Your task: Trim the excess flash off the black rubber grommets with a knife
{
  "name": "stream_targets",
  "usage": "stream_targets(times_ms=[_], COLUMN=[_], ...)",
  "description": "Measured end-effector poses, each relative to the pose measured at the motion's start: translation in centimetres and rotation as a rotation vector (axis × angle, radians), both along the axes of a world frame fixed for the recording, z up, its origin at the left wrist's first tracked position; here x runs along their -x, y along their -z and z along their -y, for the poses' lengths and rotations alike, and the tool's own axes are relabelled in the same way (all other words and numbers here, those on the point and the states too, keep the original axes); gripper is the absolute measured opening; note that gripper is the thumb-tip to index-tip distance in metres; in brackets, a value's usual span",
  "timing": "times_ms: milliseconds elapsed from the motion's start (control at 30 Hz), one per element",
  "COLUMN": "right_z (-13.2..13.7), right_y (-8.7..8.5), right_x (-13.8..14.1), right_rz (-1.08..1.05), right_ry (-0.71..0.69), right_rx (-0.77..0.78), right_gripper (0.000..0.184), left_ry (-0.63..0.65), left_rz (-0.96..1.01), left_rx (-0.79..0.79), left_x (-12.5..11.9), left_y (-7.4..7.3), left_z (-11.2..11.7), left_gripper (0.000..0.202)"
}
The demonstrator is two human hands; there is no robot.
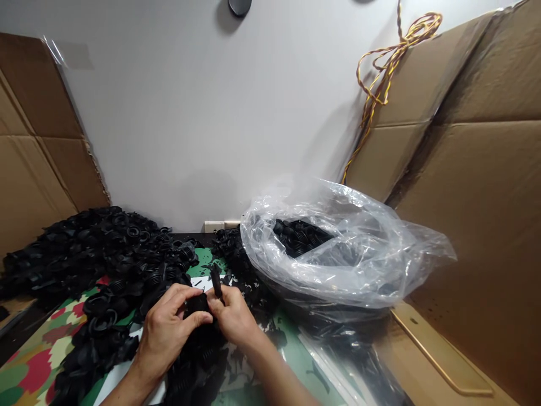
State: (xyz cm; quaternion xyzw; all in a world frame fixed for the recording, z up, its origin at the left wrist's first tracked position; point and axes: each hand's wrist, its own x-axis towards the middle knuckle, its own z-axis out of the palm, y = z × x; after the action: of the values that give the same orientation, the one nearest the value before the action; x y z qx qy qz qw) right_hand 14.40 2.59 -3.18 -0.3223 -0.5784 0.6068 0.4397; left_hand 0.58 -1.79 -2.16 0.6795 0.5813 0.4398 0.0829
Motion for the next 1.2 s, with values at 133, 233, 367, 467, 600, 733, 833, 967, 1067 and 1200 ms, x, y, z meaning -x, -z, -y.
stream_targets(times_ms=[133,233,367,467,600,733,833,967,1067,1200], right_z=[0.0,0.1,-0.1,-0.4,-0.6,-0.5,-0.1,0.9,1.3,-1.0], right_y=[-0.2,-0.2,-0.2,0.0,-0.3,-1.3,-2.1,-3.5,-5.7,-9.4], right_x=[-0.2,-0.4,-0.5,-0.6,-0.5,-0.5,-0.5,-0.7,-2.8,-9.0], right_rz=[-0.100,-0.082,-0.045,-0.016,0.050,0.166,0.412,0.813,0.860,0.711], right_ry=[-0.125,-0.146,-0.136,-0.127,-0.103,-0.016,0.133,0.359,0.640,1.149], right_rx=[0.102,0.102,0.091,0.075,0.022,-0.098,-0.320,-0.772,-0.947,-0.872], right_gripper=[0.049,0.052,0.050,0.047,0.037,0.019,0.010,0.015,0.023,0.023], left_ry=[-0.033,-0.036,0.032,0.104,0.194,0.207,0.209,0.152,0.008,-0.094], left_rz=[-0.058,-0.090,-0.033,0.043,-0.022,-0.214,-0.324,-0.097,0.154,0.357], left_rx=[-0.030,-0.038,-0.034,-0.097,-0.153,-0.325,-0.480,-0.389,-0.155,-0.008], left_x=[-0.3,-0.2,0.5,1.1,1.3,1.3,1.2,0.9,1.2,2.2], left_y=[-0.4,-0.6,-0.8,-1.1,-1.4,-0.9,-0.5,-1.4,-2.3,-2.1], left_z=[0.3,0.4,-0.2,-0.8,-1.4,-1.6,-1.8,-1.6,-1.4,-1.8], left_gripper=[0.026,0.027,0.021,0.017,0.017,0.014,0.017,0.015,0.025,0.036])
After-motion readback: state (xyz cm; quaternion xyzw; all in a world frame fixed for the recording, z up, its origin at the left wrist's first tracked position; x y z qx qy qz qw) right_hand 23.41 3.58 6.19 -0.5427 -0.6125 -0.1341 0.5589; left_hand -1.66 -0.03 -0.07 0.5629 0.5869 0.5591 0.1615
